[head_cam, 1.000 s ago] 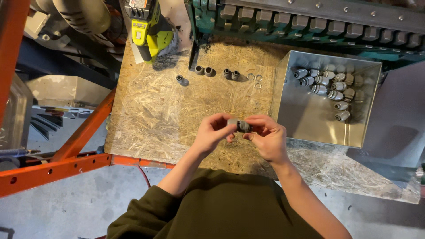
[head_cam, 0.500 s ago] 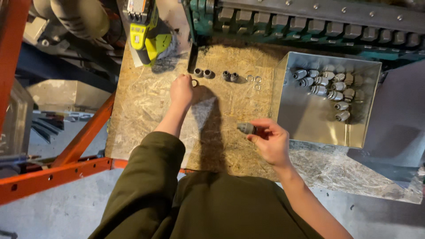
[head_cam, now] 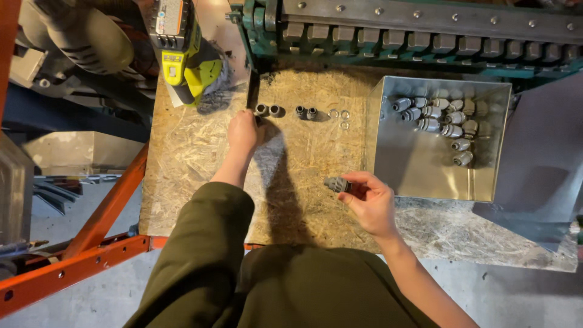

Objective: The person repeatedly picks up small metal fittings from a metal bin, unscrews them by hand into separate components, and places the parts on the workbench. The process is repeated for several fittings throughout the clip.

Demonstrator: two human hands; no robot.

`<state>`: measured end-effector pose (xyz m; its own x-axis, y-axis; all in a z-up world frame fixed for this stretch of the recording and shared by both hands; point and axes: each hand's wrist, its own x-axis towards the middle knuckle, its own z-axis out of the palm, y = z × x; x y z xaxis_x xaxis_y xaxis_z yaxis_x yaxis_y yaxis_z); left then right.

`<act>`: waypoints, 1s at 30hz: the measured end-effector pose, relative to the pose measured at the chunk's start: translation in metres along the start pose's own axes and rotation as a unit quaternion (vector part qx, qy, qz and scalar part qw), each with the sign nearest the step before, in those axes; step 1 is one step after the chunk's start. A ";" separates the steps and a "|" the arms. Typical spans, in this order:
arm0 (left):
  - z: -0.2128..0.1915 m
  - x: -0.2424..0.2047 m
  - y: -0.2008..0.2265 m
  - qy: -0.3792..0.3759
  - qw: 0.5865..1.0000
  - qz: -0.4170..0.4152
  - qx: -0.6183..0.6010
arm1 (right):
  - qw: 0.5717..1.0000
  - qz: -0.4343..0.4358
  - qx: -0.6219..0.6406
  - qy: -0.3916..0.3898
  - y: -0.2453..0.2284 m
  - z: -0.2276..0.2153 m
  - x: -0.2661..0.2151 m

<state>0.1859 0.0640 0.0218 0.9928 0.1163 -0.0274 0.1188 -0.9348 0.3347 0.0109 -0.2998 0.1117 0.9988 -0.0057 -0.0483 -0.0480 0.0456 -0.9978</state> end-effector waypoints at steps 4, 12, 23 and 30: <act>-0.046 -0.044 0.050 -0.004 0.997 -0.008 -0.082 | 0.999 0.027 0.020 0.019 0.002 -0.003 0.000; 0.113 -0.045 0.153 -0.044 0.956 0.289 0.010 | 0.999 0.016 0.011 0.050 0.027 -0.037 -0.003; 0.170 -0.007 0.188 -0.015 0.959 0.280 0.043 | 0.993 0.012 -0.002 0.116 0.031 -0.084 -0.021; 0.170 -0.022 0.172 -0.043 0.964 0.256 0.060 | 0.995 0.022 -0.004 0.101 0.035 -0.076 -0.016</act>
<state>0.1863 -0.1559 -0.0800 0.9185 -0.3941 0.0328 -0.3917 -0.8951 0.2128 -0.0074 -0.3738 0.0746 0.9736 -0.2054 -0.0997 -0.0931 0.0415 -0.9948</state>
